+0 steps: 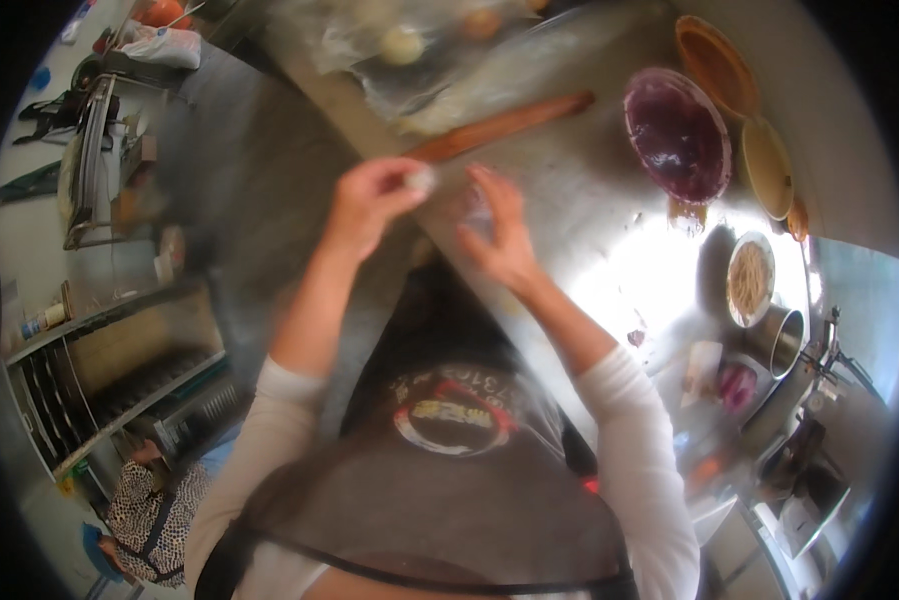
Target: The person prepares purple-filled dough sticks by rolling out dough balls, spreading purple paste, adding shredded filling, and rolling them into logs. The finished items are placed on a tray. A customer is briefly visible in the background.
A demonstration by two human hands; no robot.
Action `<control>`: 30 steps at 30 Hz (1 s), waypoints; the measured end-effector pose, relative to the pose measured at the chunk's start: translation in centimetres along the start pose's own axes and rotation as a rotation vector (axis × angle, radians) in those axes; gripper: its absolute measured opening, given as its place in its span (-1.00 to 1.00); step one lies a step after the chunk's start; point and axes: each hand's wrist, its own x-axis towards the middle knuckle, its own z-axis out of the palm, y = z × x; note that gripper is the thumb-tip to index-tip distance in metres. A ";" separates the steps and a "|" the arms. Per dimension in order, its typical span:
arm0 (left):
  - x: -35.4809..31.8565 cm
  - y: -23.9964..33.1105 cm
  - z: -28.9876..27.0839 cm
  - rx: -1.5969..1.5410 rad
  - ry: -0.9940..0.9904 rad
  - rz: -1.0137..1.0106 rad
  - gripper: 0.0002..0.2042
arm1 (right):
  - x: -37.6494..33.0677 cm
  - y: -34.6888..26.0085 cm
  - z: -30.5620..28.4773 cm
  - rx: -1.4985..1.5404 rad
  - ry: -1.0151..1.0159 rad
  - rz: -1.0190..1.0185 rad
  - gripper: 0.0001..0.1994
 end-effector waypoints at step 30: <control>0.6 -12.2 2.2 0.353 0.239 0.043 -0.82 | -1.6 10.0 -3.3 0.100 0.117 0.392 -0.80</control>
